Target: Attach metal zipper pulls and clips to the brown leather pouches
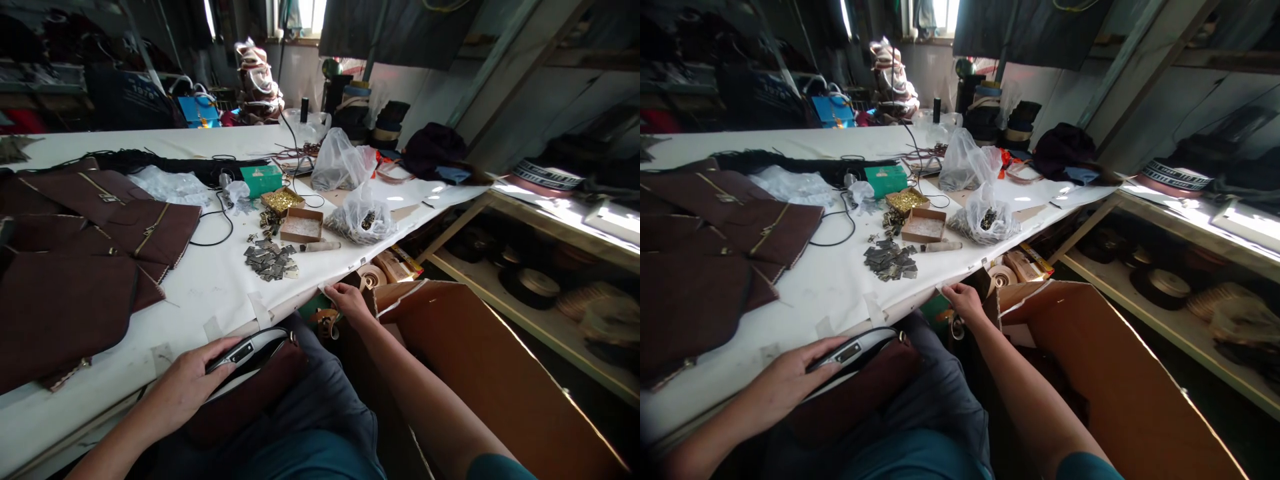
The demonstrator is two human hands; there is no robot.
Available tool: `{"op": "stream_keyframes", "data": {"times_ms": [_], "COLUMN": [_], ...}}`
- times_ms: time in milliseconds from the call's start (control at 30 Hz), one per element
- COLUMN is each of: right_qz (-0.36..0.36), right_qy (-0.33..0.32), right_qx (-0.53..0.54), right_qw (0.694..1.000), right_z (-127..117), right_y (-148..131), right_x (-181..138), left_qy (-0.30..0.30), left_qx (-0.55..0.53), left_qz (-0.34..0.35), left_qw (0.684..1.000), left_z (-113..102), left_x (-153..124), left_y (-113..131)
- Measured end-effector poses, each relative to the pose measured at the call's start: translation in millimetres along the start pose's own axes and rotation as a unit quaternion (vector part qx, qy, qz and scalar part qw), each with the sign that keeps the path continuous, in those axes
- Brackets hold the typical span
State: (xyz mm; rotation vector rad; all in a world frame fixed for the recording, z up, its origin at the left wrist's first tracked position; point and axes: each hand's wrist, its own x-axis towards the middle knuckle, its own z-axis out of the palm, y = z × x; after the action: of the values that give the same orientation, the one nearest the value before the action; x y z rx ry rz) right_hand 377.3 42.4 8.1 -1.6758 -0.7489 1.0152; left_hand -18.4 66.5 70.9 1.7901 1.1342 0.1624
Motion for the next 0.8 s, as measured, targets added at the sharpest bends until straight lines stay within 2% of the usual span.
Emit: {"op": "stream_keyframes", "data": {"times_ms": [167, 267, 333, 400, 467, 533, 600, 800], "right_qz": [-0.052, -0.13, -0.191, -0.242, -0.279, -0.296, -0.304, -0.333], "right_qy": [-0.009, -0.091, -0.189, -0.282, -0.334, -0.338, -0.318, -0.271], "right_qx": [-0.065, -0.103, -0.13, -0.182, -0.267, -0.356, -0.416, -0.489], "right_qw": [0.997, 0.982, 0.954, 0.91, 0.86, 0.82, 0.796, 0.76], "right_z": [3.6, 24.9, 49.5, 77.6, 102.8, 120.8, 130.5, 134.0], "right_y": [-27.0, -62.1, -84.3, -98.4, -102.8, -100.2, -94.8, -81.8], "right_x": [-31.4, -60.8, -79.2, -92.4, -99.2, -101.3, -101.9, -107.9], "left_qy": [-0.042, -0.054, -0.053, -0.048, -0.053, -0.062, -0.072, -0.068], "left_qx": [-0.001, -0.016, -0.023, -0.026, -0.044, -0.084, -0.125, -0.145], "left_qz": [0.014, 0.029, 0.038, 0.043, 0.045, 0.052, 0.058, 0.046], "left_qw": [0.999, 0.998, 0.998, 0.998, 0.997, 0.993, 0.988, 0.986], "left_z": [-7.5, -10.3, -11.6, -12.0, -11.3, -9.8, -8.3, -8.2], "left_x": [2.1, 3.3, 4.8, 6.0, 6.0, 5.0, 3.4, -0.3], "left_y": [5.0, 12.5, 15.1, 14.0, 9.2, 2.0, -5.3, -17.2]}}
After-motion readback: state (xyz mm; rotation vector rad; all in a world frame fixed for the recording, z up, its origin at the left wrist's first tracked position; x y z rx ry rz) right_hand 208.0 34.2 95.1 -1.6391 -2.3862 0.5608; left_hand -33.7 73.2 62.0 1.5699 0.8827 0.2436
